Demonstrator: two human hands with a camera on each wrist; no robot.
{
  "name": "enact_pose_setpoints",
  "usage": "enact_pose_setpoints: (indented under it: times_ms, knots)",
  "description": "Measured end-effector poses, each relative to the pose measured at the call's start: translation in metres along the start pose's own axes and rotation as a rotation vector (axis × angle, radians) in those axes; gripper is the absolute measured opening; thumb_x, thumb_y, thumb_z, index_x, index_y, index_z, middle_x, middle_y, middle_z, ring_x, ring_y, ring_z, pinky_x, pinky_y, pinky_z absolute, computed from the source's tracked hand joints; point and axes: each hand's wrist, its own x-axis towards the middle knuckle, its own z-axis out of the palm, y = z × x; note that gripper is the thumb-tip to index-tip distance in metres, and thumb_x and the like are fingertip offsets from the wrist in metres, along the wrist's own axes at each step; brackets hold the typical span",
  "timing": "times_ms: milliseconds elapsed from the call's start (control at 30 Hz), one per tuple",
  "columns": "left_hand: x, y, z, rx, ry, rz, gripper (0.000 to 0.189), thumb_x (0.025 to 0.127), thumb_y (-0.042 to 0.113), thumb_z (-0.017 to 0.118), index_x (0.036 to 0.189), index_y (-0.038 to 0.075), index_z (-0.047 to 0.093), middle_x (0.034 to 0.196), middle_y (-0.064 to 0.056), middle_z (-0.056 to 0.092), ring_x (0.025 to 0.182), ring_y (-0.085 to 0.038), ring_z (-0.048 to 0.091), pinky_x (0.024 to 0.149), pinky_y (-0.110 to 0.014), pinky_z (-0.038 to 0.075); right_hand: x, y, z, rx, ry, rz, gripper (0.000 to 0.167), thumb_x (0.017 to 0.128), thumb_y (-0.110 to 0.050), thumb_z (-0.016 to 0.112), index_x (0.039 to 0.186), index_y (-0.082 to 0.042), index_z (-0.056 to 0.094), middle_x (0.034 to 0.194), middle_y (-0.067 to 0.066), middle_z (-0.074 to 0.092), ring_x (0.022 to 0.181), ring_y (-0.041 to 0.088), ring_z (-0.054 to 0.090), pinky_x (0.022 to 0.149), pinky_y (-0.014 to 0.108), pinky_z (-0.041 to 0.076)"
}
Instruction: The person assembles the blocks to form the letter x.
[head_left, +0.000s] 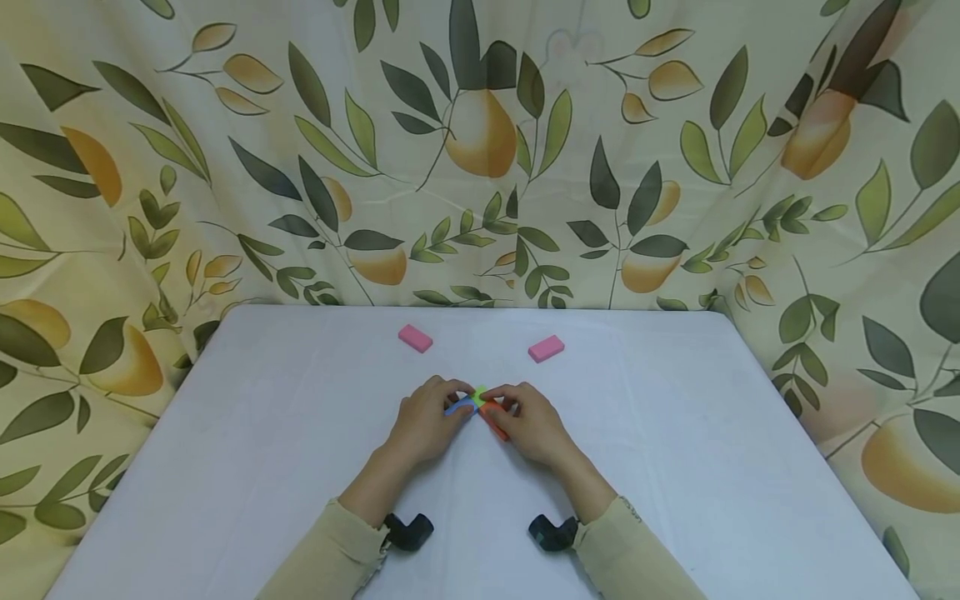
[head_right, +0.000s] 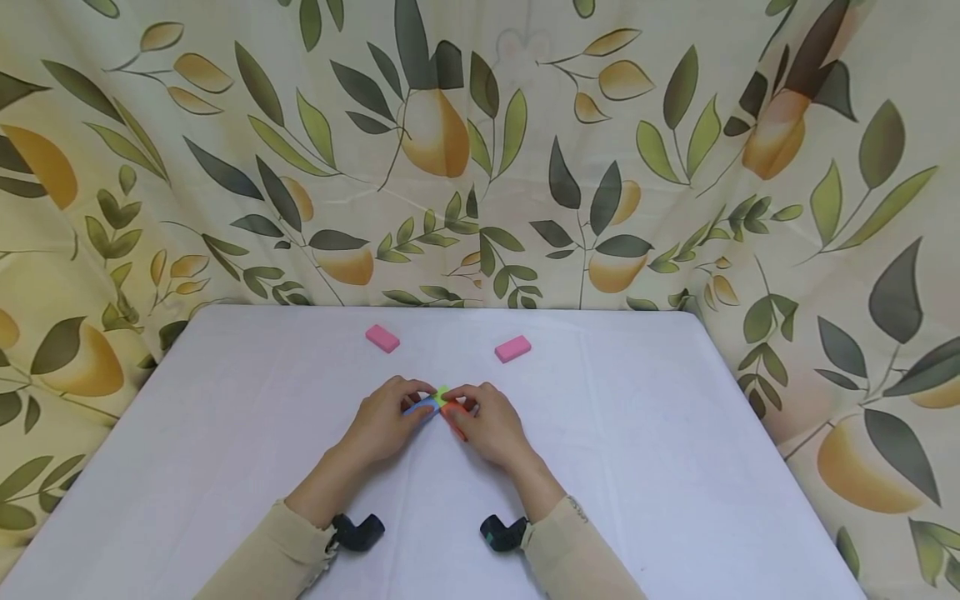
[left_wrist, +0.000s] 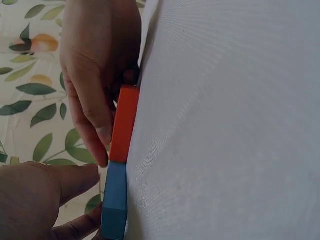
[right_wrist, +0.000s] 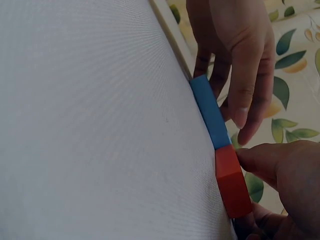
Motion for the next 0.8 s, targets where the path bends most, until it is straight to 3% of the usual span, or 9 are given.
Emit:
enact_pose_setpoints:
  times_ms: [800]
  knots:
    - [0.0038,0.0031,0.0025,0.01,0.007,0.014,0.021,0.098,0.026,0.073,0.119,0.028,0.075,0.099,0.003,0.063,0.084,-0.011,0.056,0.077,-0.036,0.038,-0.0005,0.0003,-0.0012,0.011,0.008,-0.01,0.022,0.096,-0.022,0.073,0.117,-0.029,0.076,0.095,0.0,0.061,0.079,0.015,0.053,0.067,0.031,0.043]
